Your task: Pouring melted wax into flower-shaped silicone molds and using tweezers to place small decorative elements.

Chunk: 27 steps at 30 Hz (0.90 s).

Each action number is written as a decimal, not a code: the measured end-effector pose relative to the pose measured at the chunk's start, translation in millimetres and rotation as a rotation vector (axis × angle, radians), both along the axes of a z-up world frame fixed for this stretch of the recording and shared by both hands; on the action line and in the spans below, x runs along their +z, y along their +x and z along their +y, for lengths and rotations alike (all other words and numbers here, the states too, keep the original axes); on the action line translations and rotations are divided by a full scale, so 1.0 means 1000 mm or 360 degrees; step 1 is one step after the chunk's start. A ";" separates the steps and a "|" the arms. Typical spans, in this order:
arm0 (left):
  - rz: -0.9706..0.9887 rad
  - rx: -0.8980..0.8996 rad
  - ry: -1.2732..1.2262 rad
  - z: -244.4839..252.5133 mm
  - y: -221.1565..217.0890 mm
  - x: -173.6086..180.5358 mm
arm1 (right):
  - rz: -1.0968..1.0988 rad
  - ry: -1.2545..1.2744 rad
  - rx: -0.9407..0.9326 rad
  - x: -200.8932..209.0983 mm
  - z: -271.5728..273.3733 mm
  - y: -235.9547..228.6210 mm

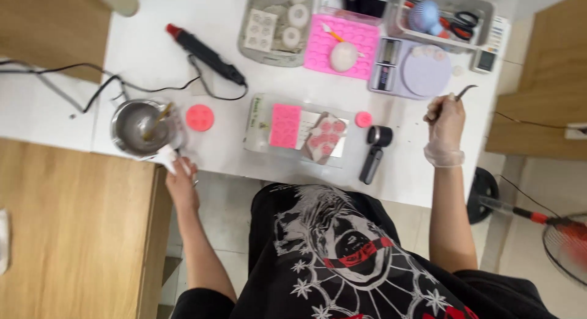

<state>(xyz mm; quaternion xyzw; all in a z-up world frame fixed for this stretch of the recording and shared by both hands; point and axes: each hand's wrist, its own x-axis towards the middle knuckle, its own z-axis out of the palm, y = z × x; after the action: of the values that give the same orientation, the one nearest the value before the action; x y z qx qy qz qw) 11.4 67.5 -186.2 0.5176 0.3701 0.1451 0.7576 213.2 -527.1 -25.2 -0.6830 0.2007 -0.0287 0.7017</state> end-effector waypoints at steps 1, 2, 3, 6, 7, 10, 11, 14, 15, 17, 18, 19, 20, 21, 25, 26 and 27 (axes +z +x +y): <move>-0.0010 -0.0062 -0.0041 -0.002 0.003 0.005 | -0.0010 -0.0041 -0.0062 0.003 -0.011 -0.002; 0.0101 0.0002 -0.0002 0.000 0.003 0.013 | 0.0044 -0.0071 -0.0216 0.003 -0.019 -0.004; 0.0212 0.0064 0.0040 0.004 0.004 0.021 | 0.0097 -0.0097 -0.0370 0.003 -0.026 -0.006; 0.0128 0.0103 0.0121 0.014 0.001 0.013 | 0.0321 -0.0252 -0.0641 -0.008 -0.044 -0.006; 0.0127 0.0072 0.0115 0.015 0.006 0.018 | 0.0322 -0.0257 -0.0672 -0.017 -0.051 -0.007; 0.0305 0.0083 0.0277 0.014 0.016 0.046 | 0.0345 -0.0369 -0.0669 -0.067 -0.078 -0.009; 0.0394 0.0148 0.0213 0.010 0.022 0.062 | 0.0240 -0.0416 -0.0640 -0.098 -0.095 -0.007; 0.0410 0.0477 0.0536 0.045 0.000 0.004 | 0.0430 -0.0371 -0.0637 -0.094 -0.072 0.009; 0.0312 0.0722 0.0913 0.064 -0.015 -0.033 | 0.0715 -0.0287 -0.0660 -0.075 -0.053 0.016; 0.0362 0.0796 0.1147 0.012 -0.007 0.032 | 0.0836 -0.0140 -0.0659 -0.071 -0.036 0.028; 0.0407 0.0870 0.1373 -0.013 -0.003 0.064 | 0.0948 0.0004 -0.0658 -0.070 -0.025 0.035; 0.0414 0.0880 0.1383 -0.044 0.004 0.084 | 0.0955 0.0010 -0.0645 -0.101 -0.032 0.043; 0.0246 0.0555 0.1413 -0.076 0.008 0.104 | 0.0785 0.0085 -0.0724 -0.132 -0.039 0.049; 0.0079 0.0229 0.1430 -0.108 0.013 0.124 | 0.0614 0.0161 -0.0800 -0.164 -0.046 0.055; 0.0119 -0.0363 0.1575 -0.202 0.042 0.165 | 0.0605 0.0286 -0.0918 -0.170 -0.034 0.069; 0.0065 -0.0656 0.1672 -0.216 0.050 0.177 | 0.0510 0.0283 -0.0922 -0.173 -0.033 0.068; 0.0009 -0.0953 0.1758 -0.230 0.058 0.188 | 0.0414 0.0282 -0.0925 -0.176 -0.032 0.067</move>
<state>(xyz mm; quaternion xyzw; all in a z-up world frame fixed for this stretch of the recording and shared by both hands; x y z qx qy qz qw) 69.5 -162.9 1.4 0.9143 0.0815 0.0950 0.3851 280.1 -559.0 -201.4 -0.5315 0.4769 -0.1226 0.6892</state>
